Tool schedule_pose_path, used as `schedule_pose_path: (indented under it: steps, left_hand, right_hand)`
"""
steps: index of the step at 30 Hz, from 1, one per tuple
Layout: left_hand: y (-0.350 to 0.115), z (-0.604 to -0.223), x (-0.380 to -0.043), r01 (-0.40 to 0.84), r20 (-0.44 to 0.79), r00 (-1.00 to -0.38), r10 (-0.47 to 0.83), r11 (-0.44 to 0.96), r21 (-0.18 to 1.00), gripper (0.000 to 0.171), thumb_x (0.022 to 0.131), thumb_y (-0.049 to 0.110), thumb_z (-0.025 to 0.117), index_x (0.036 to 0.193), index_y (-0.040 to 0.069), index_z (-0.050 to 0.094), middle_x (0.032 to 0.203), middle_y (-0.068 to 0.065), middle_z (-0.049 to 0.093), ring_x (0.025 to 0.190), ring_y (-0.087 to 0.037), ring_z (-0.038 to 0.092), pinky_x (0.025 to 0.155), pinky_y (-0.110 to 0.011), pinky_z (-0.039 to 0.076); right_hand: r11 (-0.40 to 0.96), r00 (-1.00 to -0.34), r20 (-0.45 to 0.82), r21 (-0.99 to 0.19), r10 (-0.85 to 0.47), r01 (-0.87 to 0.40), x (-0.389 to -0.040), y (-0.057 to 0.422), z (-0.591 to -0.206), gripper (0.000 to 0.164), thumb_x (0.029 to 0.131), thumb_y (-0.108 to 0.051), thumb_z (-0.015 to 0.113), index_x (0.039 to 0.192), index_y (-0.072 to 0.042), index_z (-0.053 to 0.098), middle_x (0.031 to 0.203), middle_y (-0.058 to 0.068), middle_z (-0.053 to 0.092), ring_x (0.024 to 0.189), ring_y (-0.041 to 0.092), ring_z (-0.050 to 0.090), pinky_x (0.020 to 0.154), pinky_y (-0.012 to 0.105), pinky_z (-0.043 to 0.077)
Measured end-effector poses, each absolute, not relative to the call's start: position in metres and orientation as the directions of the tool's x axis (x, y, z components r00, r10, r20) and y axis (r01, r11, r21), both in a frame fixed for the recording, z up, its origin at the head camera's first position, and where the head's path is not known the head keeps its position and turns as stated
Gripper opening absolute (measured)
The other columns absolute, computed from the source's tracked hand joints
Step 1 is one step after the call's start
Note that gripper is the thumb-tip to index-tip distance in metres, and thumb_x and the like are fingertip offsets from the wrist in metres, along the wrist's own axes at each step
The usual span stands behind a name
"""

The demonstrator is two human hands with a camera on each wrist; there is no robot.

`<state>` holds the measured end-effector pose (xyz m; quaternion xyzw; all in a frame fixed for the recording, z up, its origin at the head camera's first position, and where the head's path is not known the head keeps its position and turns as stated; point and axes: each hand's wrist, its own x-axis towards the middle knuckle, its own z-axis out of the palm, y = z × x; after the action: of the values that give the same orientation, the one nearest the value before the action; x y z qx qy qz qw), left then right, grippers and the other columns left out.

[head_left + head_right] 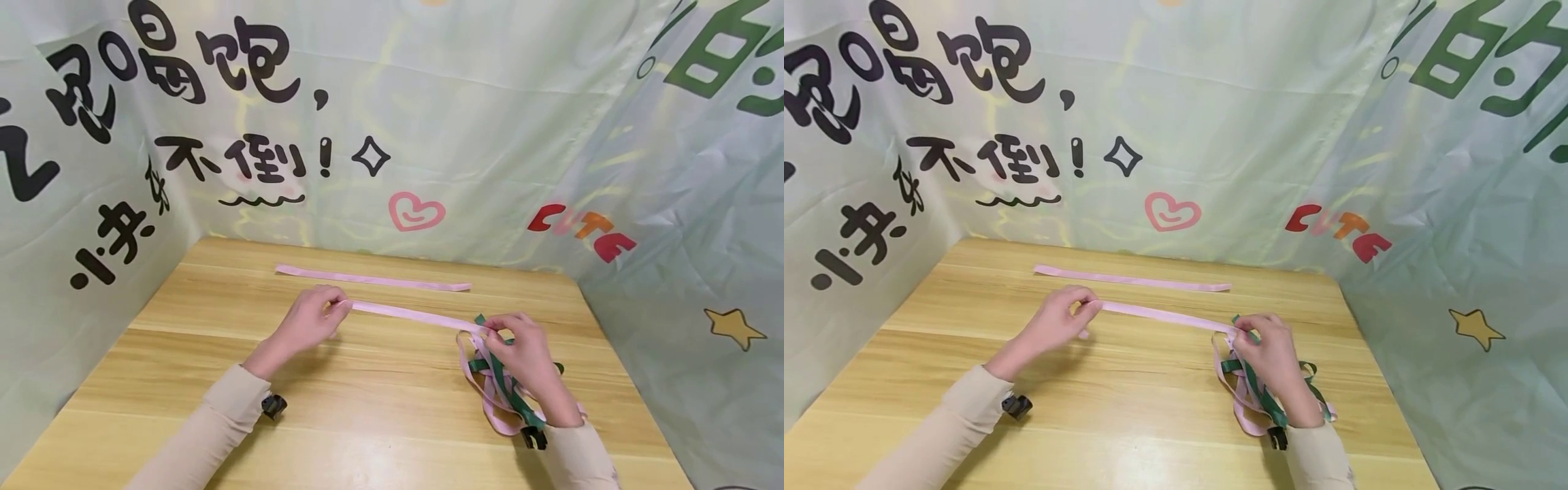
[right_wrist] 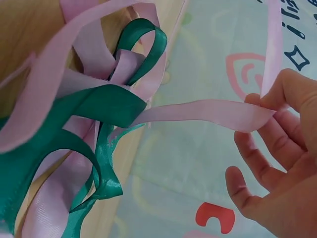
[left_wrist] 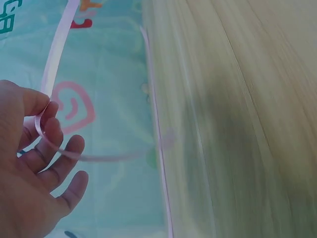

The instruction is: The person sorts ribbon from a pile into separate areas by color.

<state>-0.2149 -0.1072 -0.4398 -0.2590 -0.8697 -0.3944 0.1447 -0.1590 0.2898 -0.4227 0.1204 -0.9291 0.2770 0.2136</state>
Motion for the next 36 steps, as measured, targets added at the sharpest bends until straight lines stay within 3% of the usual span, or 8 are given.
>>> schedule_pose_path:
  steps: [5, 12, 18, 26, 36]
  left_hand:
    - [-0.121, -0.439, -0.216, 0.563, 0.478, -0.819, 0.317, 0.604, 0.564, 0.024, 0.104, 0.017, 0.067, 0.081, 0.016, 0.059, 0.073, 0.005, 0.049, 0.073, -0.015, 0.046, 0.071, -0.03, 0.038]
    - [-0.141, -0.438, -0.217, 0.526, 0.469, -0.838, 0.278, 0.637, 0.563, 0.022, 0.104, 0.019, 0.067, 0.083, 0.015, 0.06, 0.074, 0.003, 0.05, 0.072, -0.016, 0.046, 0.069, -0.031, 0.037]
    - [-0.158, -0.44, -0.219, 0.498, 0.451, -0.854, 0.261, 0.664, 0.558, 0.021, 0.106, 0.022, 0.063, 0.087, 0.014, 0.062, 0.075, 0.002, 0.052, 0.071, -0.016, 0.046, 0.068, -0.031, 0.037]
    - [-0.181, -0.449, -0.223, 0.525, 0.504, -0.824, 0.259, 0.683, 0.507, 0.017, 0.105, 0.015, 0.065, 0.088, 0.012, 0.064, 0.073, 0.003, 0.052, 0.068, -0.014, 0.044, 0.066, -0.029, 0.036]
    - [-0.205, -0.45, -0.225, 0.494, 0.536, -0.818, 0.208, 0.731, 0.47, 0.016, 0.101, 0.012, 0.069, 0.086, 0.01, 0.065, 0.073, 0.0, 0.054, 0.071, -0.018, 0.046, 0.069, -0.033, 0.037]
  right_hand:
    - [0.815, -0.87, 0.471, -0.442, -0.144, -0.375, -0.163, 0.289, -0.424, 0.016, 0.088, 0.003, 0.071, 0.097, -0.008, 0.079, 0.09, 0.003, 0.075, 0.095, 0.023, 0.061, 0.075, 0.039, 0.051]
    - [0.814, -0.829, 0.542, -0.417, -0.135, -0.405, -0.17, 0.293, -0.426, 0.011, 0.088, 0.002, 0.072, 0.095, -0.002, 0.079, 0.086, 0.009, 0.075, 0.089, 0.028, 0.063, 0.07, 0.039, 0.049]
    - [0.824, -0.86, 0.496, -0.434, -0.118, -0.363, -0.175, 0.295, -0.426, 0.01, 0.09, -0.001, 0.072, 0.097, -0.004, 0.079, 0.087, 0.007, 0.075, 0.089, 0.03, 0.062, 0.072, 0.037, 0.044]
    - [0.84, -0.891, 0.44, -0.436, -0.114, -0.323, -0.18, 0.299, -0.425, 0.01, 0.092, -0.003, 0.073, 0.099, -0.005, 0.079, 0.092, 0.008, 0.075, 0.088, 0.025, 0.062, 0.073, 0.036, 0.045]
    - [0.843, -0.889, 0.449, -0.44, -0.094, -0.311, -0.189, 0.306, -0.426, 0.01, 0.095, -0.002, 0.073, 0.102, 0.001, 0.077, 0.097, 0.018, 0.075, 0.094, 0.036, 0.067, 0.084, 0.055, 0.054]
